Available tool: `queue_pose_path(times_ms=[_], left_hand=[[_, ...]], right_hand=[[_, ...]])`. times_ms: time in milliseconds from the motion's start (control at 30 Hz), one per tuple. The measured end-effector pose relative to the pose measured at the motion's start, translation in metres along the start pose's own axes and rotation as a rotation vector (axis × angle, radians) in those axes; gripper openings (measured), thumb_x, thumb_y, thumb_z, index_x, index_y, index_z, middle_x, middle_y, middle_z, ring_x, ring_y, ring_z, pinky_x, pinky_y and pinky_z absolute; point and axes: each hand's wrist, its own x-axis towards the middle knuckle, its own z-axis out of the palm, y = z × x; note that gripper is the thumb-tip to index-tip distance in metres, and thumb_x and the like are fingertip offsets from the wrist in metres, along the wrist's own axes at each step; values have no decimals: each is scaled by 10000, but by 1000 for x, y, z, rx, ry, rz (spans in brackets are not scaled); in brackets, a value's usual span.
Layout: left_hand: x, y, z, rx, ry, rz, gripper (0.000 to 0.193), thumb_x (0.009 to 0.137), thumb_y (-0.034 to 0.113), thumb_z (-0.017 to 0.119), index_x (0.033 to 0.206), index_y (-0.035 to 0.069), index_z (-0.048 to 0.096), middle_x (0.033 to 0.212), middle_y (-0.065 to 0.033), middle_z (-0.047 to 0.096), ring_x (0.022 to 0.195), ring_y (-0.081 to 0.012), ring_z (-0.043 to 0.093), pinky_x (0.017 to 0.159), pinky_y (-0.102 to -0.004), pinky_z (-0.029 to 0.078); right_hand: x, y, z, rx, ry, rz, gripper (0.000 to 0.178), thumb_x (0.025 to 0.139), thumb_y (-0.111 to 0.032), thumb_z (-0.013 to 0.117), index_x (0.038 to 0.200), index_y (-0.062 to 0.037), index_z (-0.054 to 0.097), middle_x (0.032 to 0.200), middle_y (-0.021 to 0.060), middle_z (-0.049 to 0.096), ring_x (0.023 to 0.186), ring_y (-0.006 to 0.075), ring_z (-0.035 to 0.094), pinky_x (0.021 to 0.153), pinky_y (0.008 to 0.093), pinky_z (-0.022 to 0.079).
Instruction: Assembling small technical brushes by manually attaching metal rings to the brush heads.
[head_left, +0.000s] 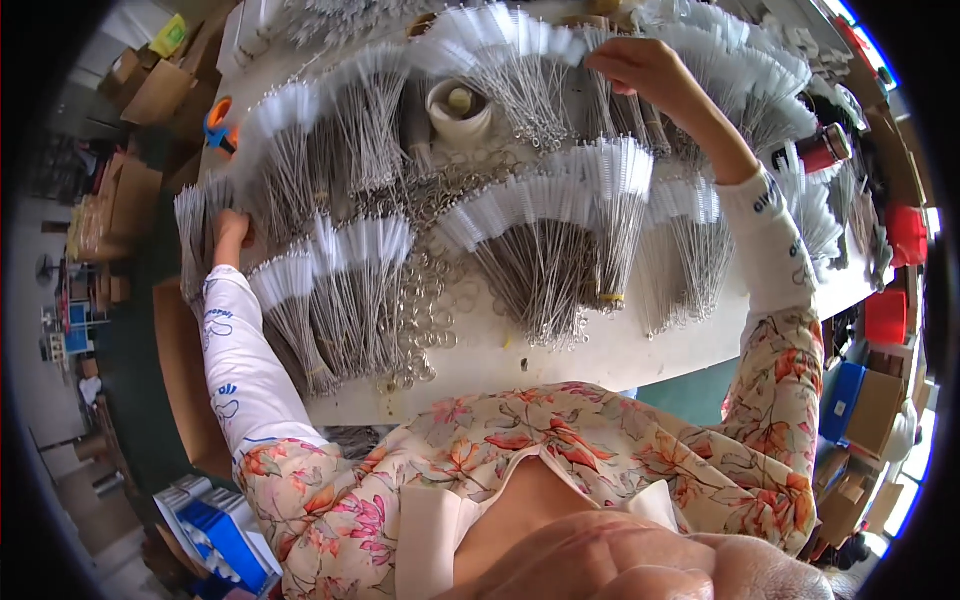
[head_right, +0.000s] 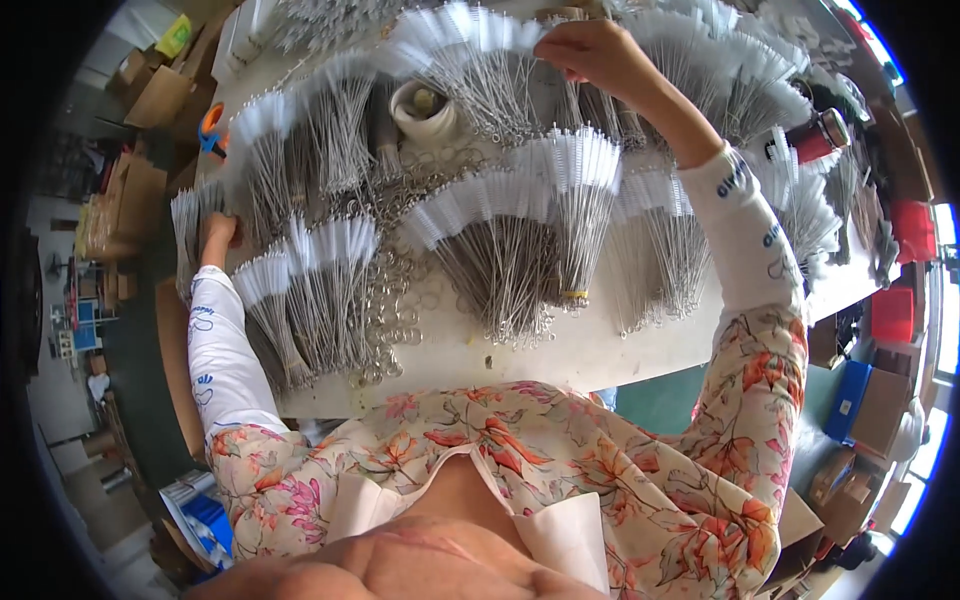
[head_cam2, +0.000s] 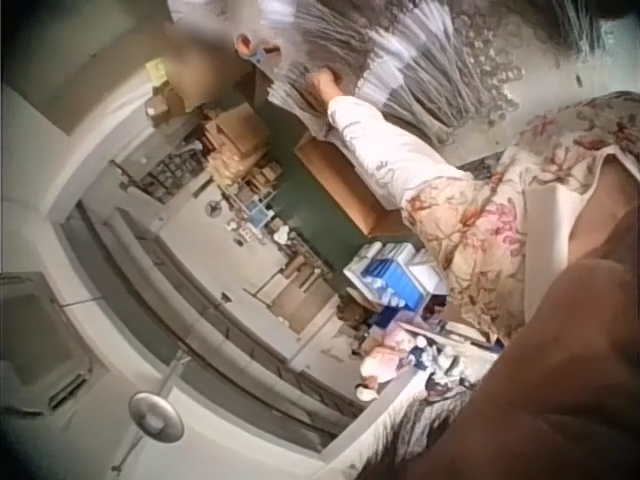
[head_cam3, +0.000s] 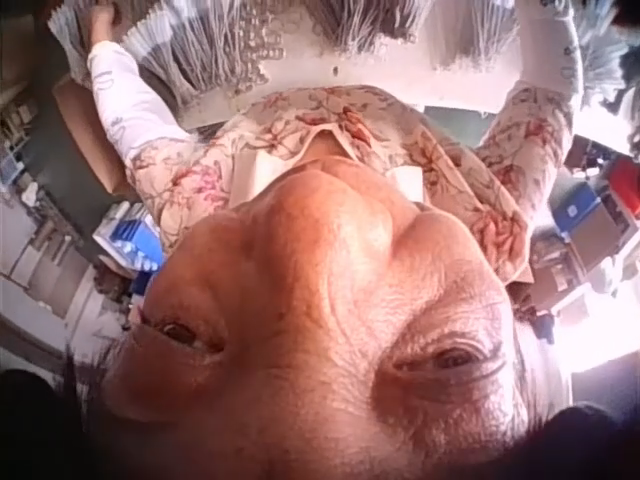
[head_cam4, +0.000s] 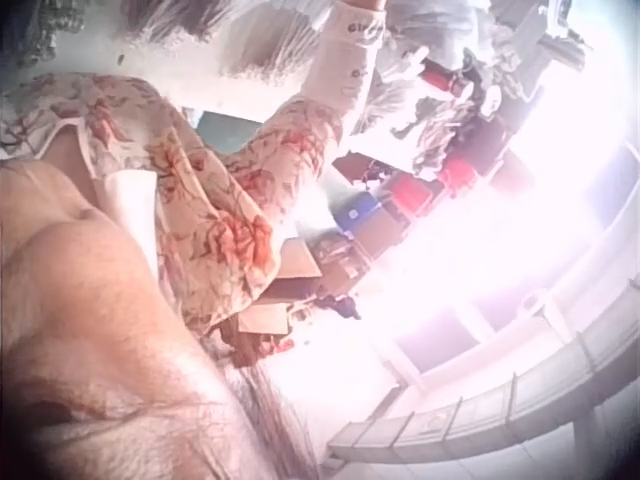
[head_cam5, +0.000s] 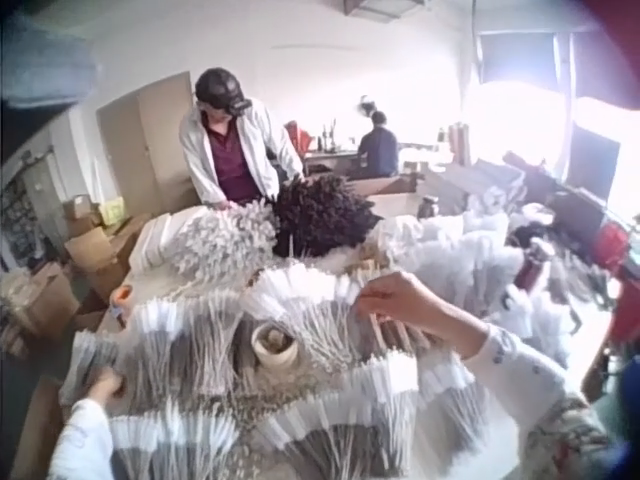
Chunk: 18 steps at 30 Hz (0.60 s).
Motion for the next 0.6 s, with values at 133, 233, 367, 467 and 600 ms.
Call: queue_pose_path(times_ms=[133, 233, 367, 467, 600], left_hand=[[-10, 38, 2, 3, -20, 93, 208, 820, 118, 526, 775, -74, 592, 661, -179, 612, 518, -296, 616, 438, -395, 520], [-25, 41, -19, -213, -111, -90, 206, 812, 118, 534, 759, -75, 583, 687, -176, 616, 527, -278, 622, 442, -377, 530], [-54, 30, -36, -259, -81, 71, 202, 823, 150, 528, 806, -51, 548, 748, -150, 618, 621, -234, 639, 513, -332, 542], [-72, 35, -34, -388, -109, 136, 186, 834, 163, 509, 844, -23, 528, 789, -125, 614, 705, -221, 643, 580, -304, 542], [-75, 28, -40, -499, -192, 55, 192, 820, 167, 546, 829, -25, 553, 764, -129, 619, 673, -212, 644, 563, -322, 546]], right_hand=[[36, 17, 22, -125, 82, -72, 231, 854, -258, 601, 962, -62, 657, 705, 6, 619, 626, 76, 583, 573, 218, 485], [73, 27, 50, -196, 98, -79, 249, 818, -290, 637, 934, -72, 669, 764, 30, 667, 697, 104, 634, 637, 242, 513], [84, 22, 80, -363, 150, -186, 269, 786, -320, 656, 881, -69, 682, 779, 56, 681, 694, 144, 651, 670, 271, 519], [85, 34, 82, -411, 217, -243, 271, 766, -334, 665, 876, -87, 687, 785, 54, 681, 690, 158, 650, 689, 282, 516], [75, 1, 65, 183, -25, 120, 151, 836, -136, 621, 914, -7, 620, 776, 69, 637, 678, 140, 622, 612, 270, 512]])
